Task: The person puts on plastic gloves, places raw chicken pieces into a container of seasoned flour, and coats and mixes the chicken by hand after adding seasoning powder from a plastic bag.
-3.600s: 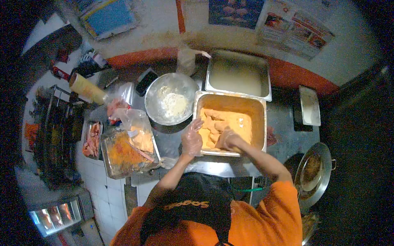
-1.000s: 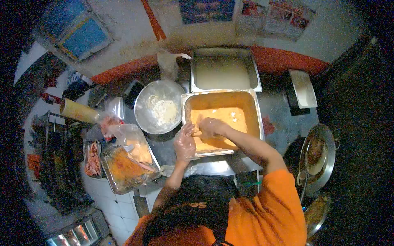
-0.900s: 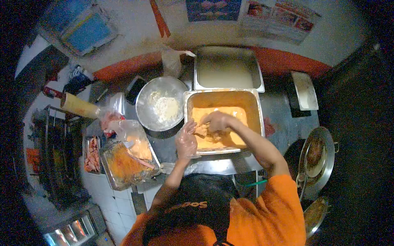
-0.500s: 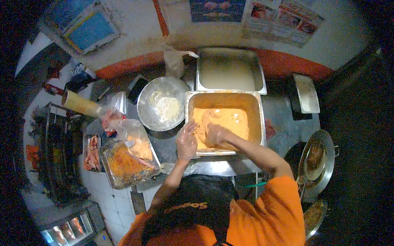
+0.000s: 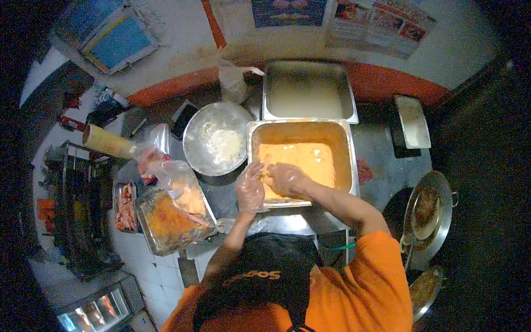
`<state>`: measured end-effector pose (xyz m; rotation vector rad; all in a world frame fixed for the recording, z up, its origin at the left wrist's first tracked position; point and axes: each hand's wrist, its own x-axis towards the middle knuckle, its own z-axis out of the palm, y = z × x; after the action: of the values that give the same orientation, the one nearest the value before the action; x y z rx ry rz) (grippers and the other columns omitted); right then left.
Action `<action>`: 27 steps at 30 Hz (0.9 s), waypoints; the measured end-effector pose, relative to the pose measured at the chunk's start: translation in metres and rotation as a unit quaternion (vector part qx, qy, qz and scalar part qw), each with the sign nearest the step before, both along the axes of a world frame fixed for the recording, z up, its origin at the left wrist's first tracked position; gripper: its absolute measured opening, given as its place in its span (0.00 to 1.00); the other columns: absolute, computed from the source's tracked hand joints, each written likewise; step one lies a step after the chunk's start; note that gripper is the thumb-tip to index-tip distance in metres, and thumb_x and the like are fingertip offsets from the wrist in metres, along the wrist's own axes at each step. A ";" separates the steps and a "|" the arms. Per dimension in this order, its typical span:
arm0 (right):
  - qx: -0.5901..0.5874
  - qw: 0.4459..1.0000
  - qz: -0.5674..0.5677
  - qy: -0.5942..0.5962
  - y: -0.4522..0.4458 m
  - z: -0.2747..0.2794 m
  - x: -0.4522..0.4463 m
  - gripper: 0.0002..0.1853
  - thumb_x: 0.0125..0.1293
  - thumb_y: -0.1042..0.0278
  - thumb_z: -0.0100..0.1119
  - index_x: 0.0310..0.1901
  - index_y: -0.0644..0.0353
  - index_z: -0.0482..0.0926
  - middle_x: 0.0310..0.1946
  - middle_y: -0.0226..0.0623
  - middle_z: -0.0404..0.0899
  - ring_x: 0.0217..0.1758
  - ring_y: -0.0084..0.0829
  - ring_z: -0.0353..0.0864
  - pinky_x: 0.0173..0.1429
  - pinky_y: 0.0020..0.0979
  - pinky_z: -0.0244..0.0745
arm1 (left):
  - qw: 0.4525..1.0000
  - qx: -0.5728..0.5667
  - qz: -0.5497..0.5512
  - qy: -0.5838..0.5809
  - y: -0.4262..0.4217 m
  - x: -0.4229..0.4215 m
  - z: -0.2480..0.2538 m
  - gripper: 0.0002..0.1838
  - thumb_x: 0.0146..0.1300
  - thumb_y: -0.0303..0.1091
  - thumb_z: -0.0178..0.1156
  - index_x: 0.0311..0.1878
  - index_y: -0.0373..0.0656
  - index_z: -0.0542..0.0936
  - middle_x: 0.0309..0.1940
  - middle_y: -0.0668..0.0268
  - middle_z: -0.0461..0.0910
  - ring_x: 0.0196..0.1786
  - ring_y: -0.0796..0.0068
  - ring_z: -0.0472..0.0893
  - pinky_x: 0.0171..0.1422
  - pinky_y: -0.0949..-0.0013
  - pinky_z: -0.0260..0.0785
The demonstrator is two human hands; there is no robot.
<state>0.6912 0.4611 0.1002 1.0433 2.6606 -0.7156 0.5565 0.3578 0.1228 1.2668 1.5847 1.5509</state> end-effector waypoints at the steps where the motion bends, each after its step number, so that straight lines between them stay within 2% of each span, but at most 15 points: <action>1: -0.039 0.998 -0.035 0.018 0.003 0.022 0.001 0.29 0.66 0.43 0.59 0.53 0.65 0.78 0.49 0.56 0.85 0.48 0.54 0.86 0.55 0.47 0.81 | 1.000 0.005 0.000 -0.006 0.000 0.000 0.000 0.29 0.56 0.11 0.48 0.64 0.33 0.76 0.55 0.53 0.84 0.62 0.61 0.83 0.66 0.61 0.77; 3: -0.118 0.986 -0.103 0.054 0.027 0.078 0.002 0.30 0.65 0.42 0.62 0.52 0.65 0.80 0.47 0.55 0.86 0.46 0.53 0.87 0.53 0.46 0.81 | 1.000 0.007 -0.001 -0.004 -0.001 -0.001 0.011 0.30 0.56 0.11 0.49 0.64 0.32 0.76 0.55 0.52 0.84 0.62 0.61 0.83 0.66 0.61 0.77; 4: -0.092 0.991 -0.074 0.069 0.053 0.029 0.020 0.34 0.57 0.35 0.68 0.55 0.57 0.84 0.44 0.51 0.88 0.46 0.50 0.87 0.53 0.45 0.81 | 1.000 0.007 -0.002 -0.004 -0.003 -0.001 0.015 0.30 0.56 0.10 0.49 0.64 0.32 0.76 0.55 0.52 0.84 0.62 0.61 0.83 0.66 0.61 0.77; 5: -0.099 0.982 -0.120 0.103 0.053 0.027 0.031 0.32 0.56 0.40 0.72 0.53 0.57 0.84 0.44 0.50 0.88 0.49 0.49 0.87 0.54 0.46 0.80 | 1.000 0.009 -0.003 -0.004 -0.002 0.000 0.016 0.30 0.55 0.10 0.49 0.64 0.32 0.76 0.55 0.52 0.84 0.61 0.61 0.83 0.66 0.61 0.77; 7: -0.131 0.985 -0.109 0.028 0.049 0.025 0.042 0.28 0.56 0.44 0.74 0.51 0.56 0.86 0.46 0.49 0.88 0.53 0.47 0.87 0.56 0.45 0.80 | 1.000 0.014 -0.006 -0.004 -0.002 -0.001 0.017 0.30 0.55 0.10 0.49 0.64 0.32 0.76 0.55 0.53 0.84 0.61 0.61 0.83 0.66 0.62 0.77; 9: -0.171 0.968 0.011 -0.186 0.047 0.022 0.048 0.26 0.58 0.45 0.70 0.50 0.55 0.88 0.48 0.47 0.88 0.54 0.45 0.87 0.57 0.44 0.80 | 1.000 0.012 0.002 -0.001 -0.001 0.000 0.015 0.30 0.55 0.10 0.49 0.64 0.32 0.76 0.55 0.52 0.84 0.60 0.61 0.84 0.66 0.62 0.77; 10: -0.165 0.959 0.074 -0.220 0.042 -0.042 0.061 0.20 0.60 0.49 0.62 0.45 0.53 0.90 0.47 0.44 0.89 0.52 0.44 0.87 0.55 0.42 0.81 | 1.000 0.010 0.005 0.000 -0.001 0.000 0.014 0.30 0.55 0.10 0.49 0.64 0.32 0.76 0.55 0.52 0.84 0.60 0.61 0.84 0.66 0.62 0.77; 13: -0.093 0.970 0.176 -0.140 0.019 -0.045 0.051 0.17 0.59 0.57 0.57 0.39 0.59 0.89 0.38 0.48 0.88 0.42 0.44 0.87 0.44 0.42 0.80 | 0.999 0.018 0.011 -0.031 0.000 0.002 0.009 0.28 0.56 0.11 0.49 0.63 0.32 0.77 0.54 0.52 0.84 0.59 0.61 0.85 0.65 0.62 0.78; 16: -0.206 0.978 0.030 -0.014 0.012 -0.049 0.032 0.09 0.56 0.65 0.61 0.28 0.62 0.84 0.24 0.43 0.83 0.26 0.39 0.83 0.28 0.43 0.74 | 1.000 0.017 0.007 -0.004 -0.001 0.002 0.011 0.31 0.54 0.10 0.47 0.63 0.31 0.77 0.55 0.50 0.84 0.58 0.60 0.86 0.65 0.62 0.78; 17: -0.291 0.954 -0.055 0.047 0.013 -0.058 0.024 0.08 0.55 0.67 0.60 0.25 0.61 0.82 0.21 0.40 0.80 0.23 0.37 0.80 0.26 0.42 0.71 | 1.000 0.018 0.006 0.012 -0.001 0.000 0.012 0.30 0.54 0.10 0.47 0.63 0.32 0.77 0.55 0.51 0.84 0.58 0.61 0.86 0.65 0.63 0.78; 19: -0.433 0.862 -0.223 0.142 0.014 -0.068 0.013 0.07 0.54 0.69 0.60 0.21 0.59 0.79 0.18 0.35 0.76 0.19 0.33 0.73 0.22 0.40 0.66 | 1.000 0.001 0.000 0.014 0.000 0.000 0.016 0.30 0.54 0.10 0.47 0.63 0.32 0.77 0.55 0.52 0.84 0.59 0.61 0.85 0.65 0.63 0.79; 21: -0.537 0.725 -0.381 0.202 0.015 -0.073 0.007 0.08 0.53 0.70 0.60 0.18 0.55 0.75 0.17 0.30 0.71 0.17 0.29 0.67 0.21 0.38 0.62 | 1.000 -0.008 -0.002 0.008 -0.001 0.000 0.015 0.30 0.54 0.10 0.47 0.62 0.32 0.77 0.55 0.52 0.84 0.59 0.61 0.85 0.64 0.63 0.79; 24: -0.543 0.724 -0.368 0.217 0.034 -0.023 0.022 0.07 0.57 0.75 0.54 0.23 0.59 0.79 0.21 0.34 0.75 0.25 0.31 0.79 0.27 0.31 0.69 | 1.000 -0.004 0.007 -0.007 -0.002 0.000 0.009 0.30 0.54 0.10 0.47 0.62 0.32 0.77 0.54 0.52 0.85 0.59 0.60 0.85 0.64 0.63 0.79; 25: -0.492 0.756 -0.364 0.234 0.020 0.051 0.010 0.08 0.59 0.72 0.55 0.22 0.58 0.78 0.22 0.33 0.76 0.26 0.30 0.79 0.30 0.33 0.73 | 1.000 0.003 0.011 -0.010 -0.003 0.002 0.009 0.30 0.53 0.10 0.48 0.62 0.32 0.77 0.54 0.52 0.85 0.59 0.60 0.86 0.64 0.62 0.79; 27: -0.296 0.947 -0.118 0.046 0.014 -0.013 0.014 0.09 0.61 0.68 0.57 0.24 0.59 0.80 0.24 0.35 0.79 0.26 0.32 0.79 0.32 0.36 0.74 | 1.000 0.017 0.008 0.001 0.000 0.002 0.008 0.30 0.54 0.10 0.48 0.62 0.33 0.77 0.54 0.51 0.85 0.58 0.59 0.86 0.64 0.62 0.80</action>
<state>0.7049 0.4750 0.0874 1.1643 2.1603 -1.5201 0.5590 0.3577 0.1303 1.2776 1.5794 1.5924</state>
